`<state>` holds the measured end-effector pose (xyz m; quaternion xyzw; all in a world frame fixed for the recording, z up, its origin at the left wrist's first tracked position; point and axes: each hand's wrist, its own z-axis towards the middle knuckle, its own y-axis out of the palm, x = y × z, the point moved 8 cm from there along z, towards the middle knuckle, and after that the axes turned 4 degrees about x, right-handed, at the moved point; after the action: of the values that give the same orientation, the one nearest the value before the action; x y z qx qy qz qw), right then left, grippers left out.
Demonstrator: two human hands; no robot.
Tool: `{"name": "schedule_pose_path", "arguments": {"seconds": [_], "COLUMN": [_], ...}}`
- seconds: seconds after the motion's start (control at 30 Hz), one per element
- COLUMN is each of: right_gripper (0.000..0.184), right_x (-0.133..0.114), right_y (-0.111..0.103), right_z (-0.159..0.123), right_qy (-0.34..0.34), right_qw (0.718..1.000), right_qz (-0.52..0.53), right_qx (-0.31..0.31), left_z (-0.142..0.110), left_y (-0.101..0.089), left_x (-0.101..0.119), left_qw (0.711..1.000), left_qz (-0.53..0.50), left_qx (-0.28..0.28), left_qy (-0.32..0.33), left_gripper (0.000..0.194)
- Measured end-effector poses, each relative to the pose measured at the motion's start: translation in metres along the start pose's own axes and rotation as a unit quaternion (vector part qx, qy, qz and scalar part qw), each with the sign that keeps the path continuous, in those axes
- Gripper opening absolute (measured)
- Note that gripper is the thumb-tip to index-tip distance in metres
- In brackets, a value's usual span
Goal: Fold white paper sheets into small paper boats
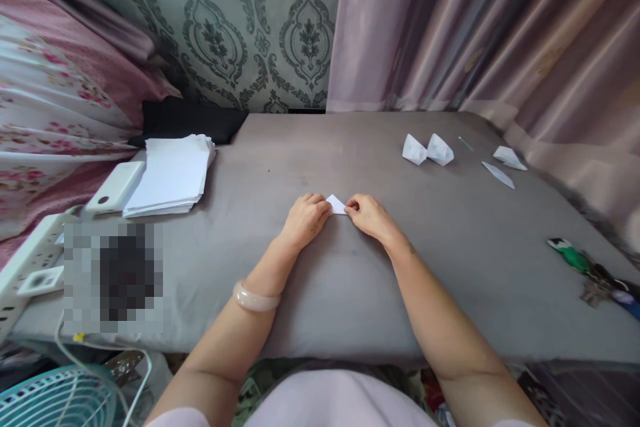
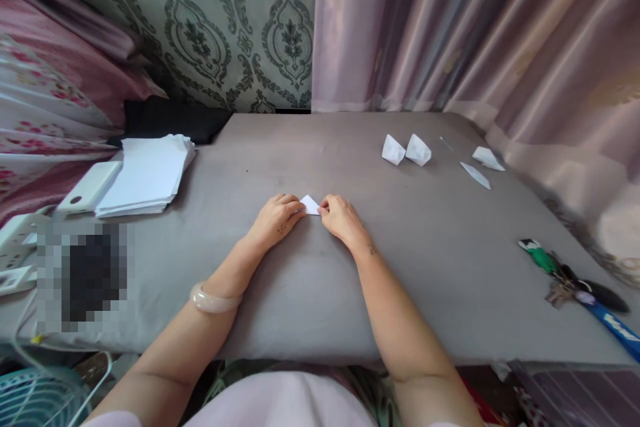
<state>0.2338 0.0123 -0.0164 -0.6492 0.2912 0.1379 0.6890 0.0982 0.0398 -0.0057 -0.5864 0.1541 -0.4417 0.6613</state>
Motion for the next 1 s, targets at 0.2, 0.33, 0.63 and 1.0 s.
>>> {"name": "schedule_pose_path", "arguments": {"seconds": [0.2,0.33,0.63,1.0], "right_gripper": [0.012,0.012,0.012,0.026], "right_x": [-0.004,-0.005,-0.004,-0.002], "right_y": [0.000,0.000,0.000,-0.035], "right_z": [-0.008,-0.008,-0.005,0.002], "right_qy": [0.019,0.023,-0.009,0.007], "right_qw": [1.000,0.999,0.998,0.926], "right_qz": [0.005,0.003,0.056,0.338], "right_qx": [-0.021,-0.032,-0.026,0.166], "left_z": [0.000,0.001,0.003,-0.011], "left_y": [-0.002,0.000,-0.004,-0.007], "left_x": [-0.010,-0.015,-0.031,-0.043], "left_qw": [0.998,0.995,0.965,0.736], "left_qz": [-0.035,-0.076,-0.215,-0.576], "left_qx": [0.039,0.046,0.045,0.141], "left_qy": [-0.018,-0.038,-0.139,-0.326], "left_gripper": [0.027,0.031,0.020,0.029]}}
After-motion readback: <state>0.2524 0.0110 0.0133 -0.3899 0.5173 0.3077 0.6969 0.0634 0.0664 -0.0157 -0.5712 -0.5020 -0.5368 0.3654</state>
